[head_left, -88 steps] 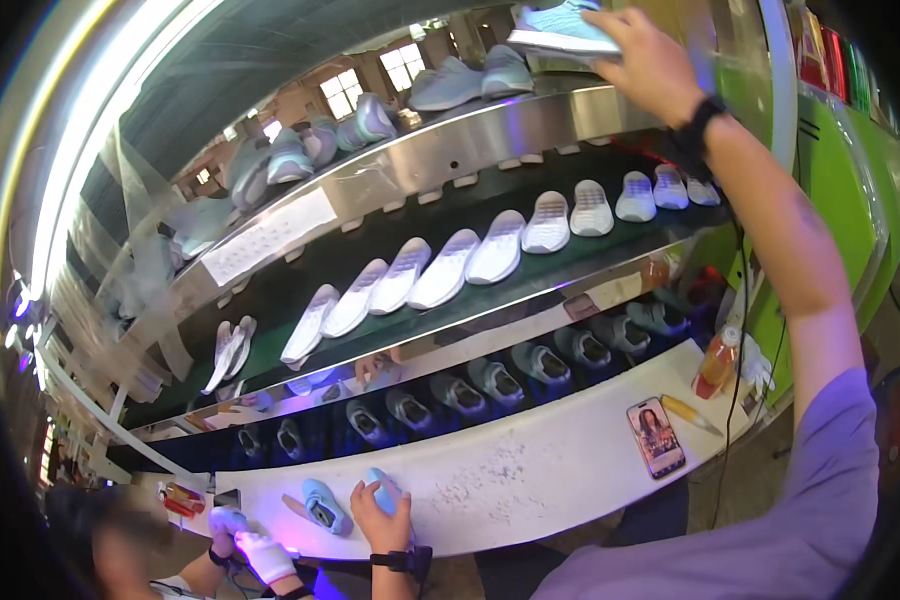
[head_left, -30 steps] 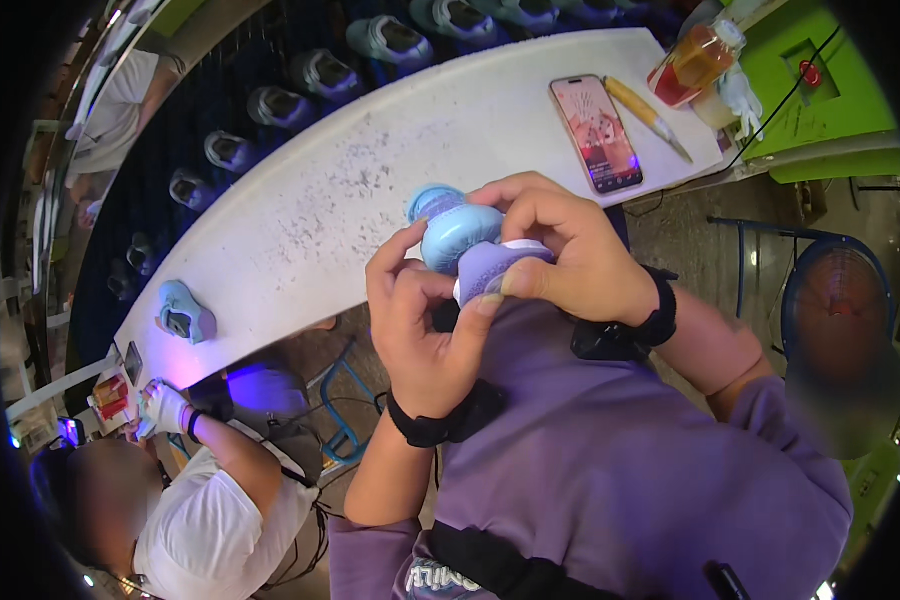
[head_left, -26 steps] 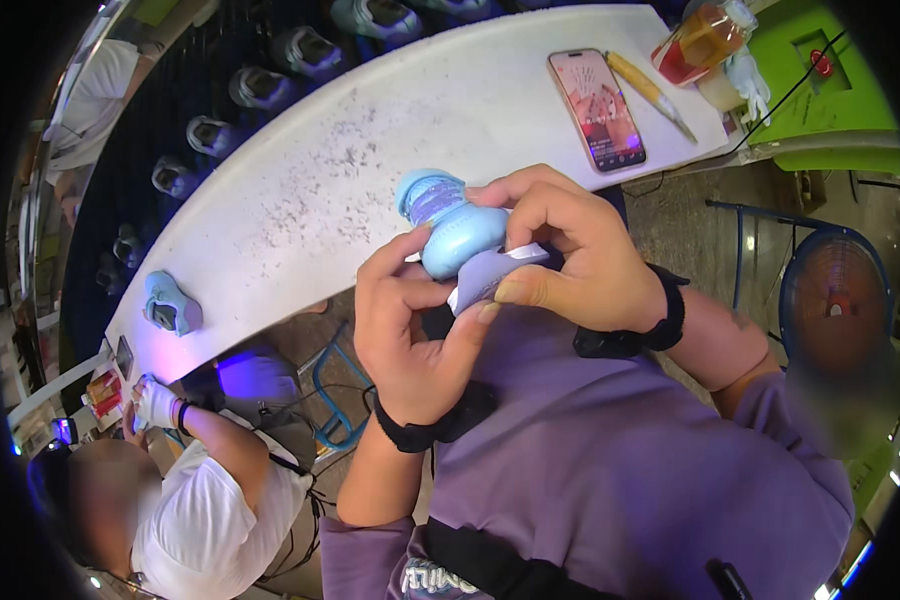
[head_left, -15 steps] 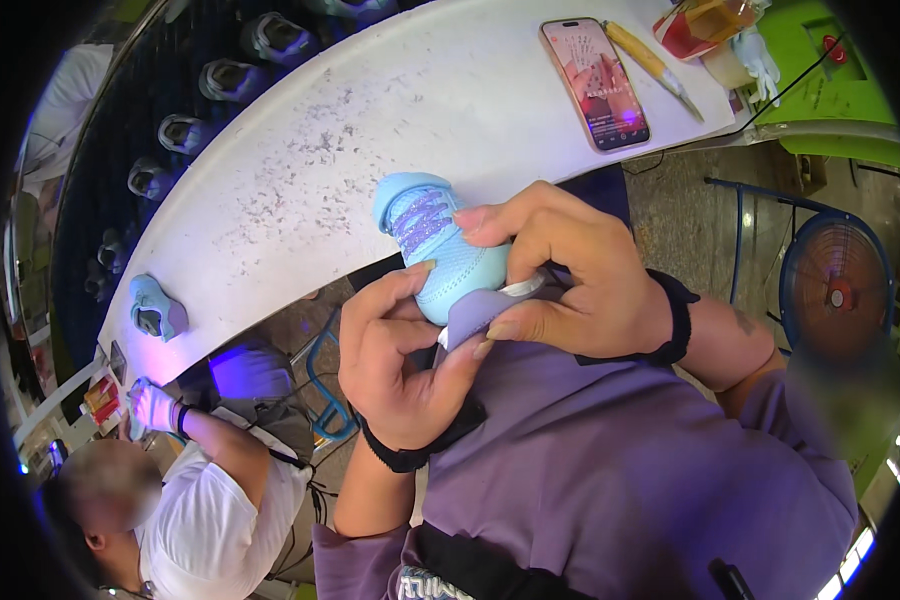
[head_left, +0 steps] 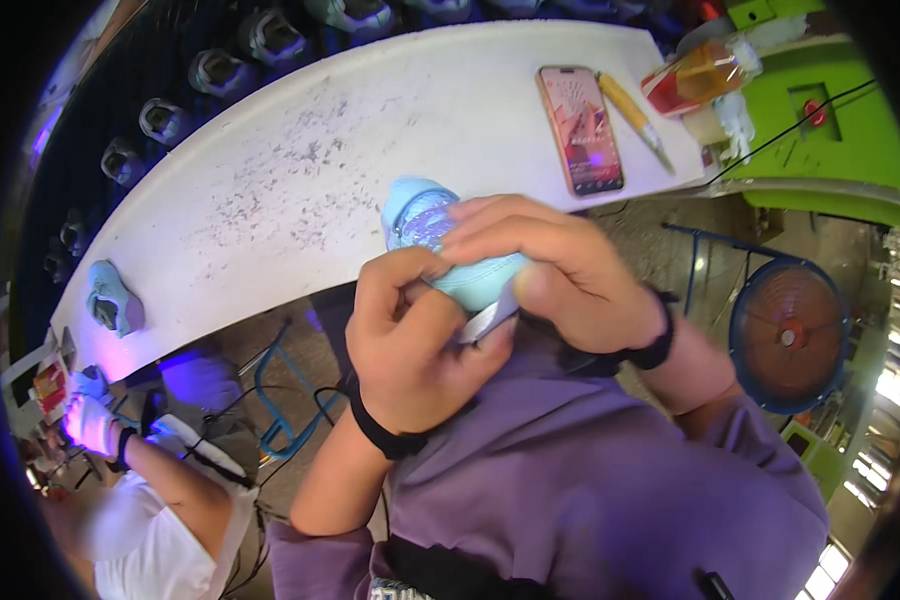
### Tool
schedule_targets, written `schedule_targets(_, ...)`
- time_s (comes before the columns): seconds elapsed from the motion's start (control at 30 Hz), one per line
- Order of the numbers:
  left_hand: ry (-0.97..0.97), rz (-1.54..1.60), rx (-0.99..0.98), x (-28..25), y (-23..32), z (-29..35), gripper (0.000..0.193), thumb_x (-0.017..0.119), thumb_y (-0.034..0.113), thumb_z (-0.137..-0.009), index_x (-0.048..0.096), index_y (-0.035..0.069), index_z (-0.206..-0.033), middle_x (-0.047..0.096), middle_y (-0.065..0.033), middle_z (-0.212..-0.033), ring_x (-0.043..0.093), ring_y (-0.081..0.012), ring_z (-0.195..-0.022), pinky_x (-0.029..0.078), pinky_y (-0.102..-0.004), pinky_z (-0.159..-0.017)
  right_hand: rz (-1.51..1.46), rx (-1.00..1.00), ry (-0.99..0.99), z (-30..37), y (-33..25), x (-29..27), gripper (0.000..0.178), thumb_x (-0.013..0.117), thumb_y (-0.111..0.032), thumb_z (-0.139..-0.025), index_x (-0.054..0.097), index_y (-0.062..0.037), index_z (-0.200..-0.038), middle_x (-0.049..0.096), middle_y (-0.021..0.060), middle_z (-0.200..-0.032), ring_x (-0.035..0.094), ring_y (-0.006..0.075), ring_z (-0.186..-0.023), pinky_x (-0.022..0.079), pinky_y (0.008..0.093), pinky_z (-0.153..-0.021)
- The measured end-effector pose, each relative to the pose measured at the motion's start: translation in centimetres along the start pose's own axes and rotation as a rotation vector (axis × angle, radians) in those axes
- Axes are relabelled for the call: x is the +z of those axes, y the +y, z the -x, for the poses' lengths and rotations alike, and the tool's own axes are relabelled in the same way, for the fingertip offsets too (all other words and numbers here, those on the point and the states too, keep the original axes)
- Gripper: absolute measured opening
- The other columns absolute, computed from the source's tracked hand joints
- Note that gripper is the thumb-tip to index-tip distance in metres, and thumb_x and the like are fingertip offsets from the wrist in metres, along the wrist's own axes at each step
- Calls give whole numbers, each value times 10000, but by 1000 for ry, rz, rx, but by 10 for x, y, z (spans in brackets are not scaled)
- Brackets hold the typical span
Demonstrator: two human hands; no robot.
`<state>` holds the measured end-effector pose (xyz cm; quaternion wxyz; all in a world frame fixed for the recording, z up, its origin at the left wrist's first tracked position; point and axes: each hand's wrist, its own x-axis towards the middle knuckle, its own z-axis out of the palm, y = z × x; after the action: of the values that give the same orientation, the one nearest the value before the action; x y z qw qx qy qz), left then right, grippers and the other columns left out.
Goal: The person repeatedly wipes the exterior of a light blue sneaker with a cloth, rotating the shoe to clean different sides. They place the shoe on a shelf and pick up another shoe to continue the wiping process.
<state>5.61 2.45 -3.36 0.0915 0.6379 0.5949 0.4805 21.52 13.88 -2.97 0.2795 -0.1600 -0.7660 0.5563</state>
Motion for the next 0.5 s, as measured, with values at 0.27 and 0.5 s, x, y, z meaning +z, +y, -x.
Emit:
schedule_targets(0.27, -139, 68, -57, 17, -32, -9, 467, 895, 219, -624, 481, 79, -789, 501, -78, -705, 536, -295, -605, 413, -397, -529, -472, 62, 60, -5, 43, -10, 366, 442, -215, -974, 678, 64, -991, 679, 206, -1109, 619, 307, -1126, 439, 429, -1037)
schedule_targets(0.5, -161, 44, 1, 32, -37, -19, 469, 909, 238, -605, 495, 86, -764, 515, -79, -710, 538, -299, -615, 419, -392, -537, -384, 221, -48, -6, 30, -32, 280, 623, -82, -842, 651, 18, -1102, 662, 139, -1167, 606, 219, -1129, 455, 358, -1009)
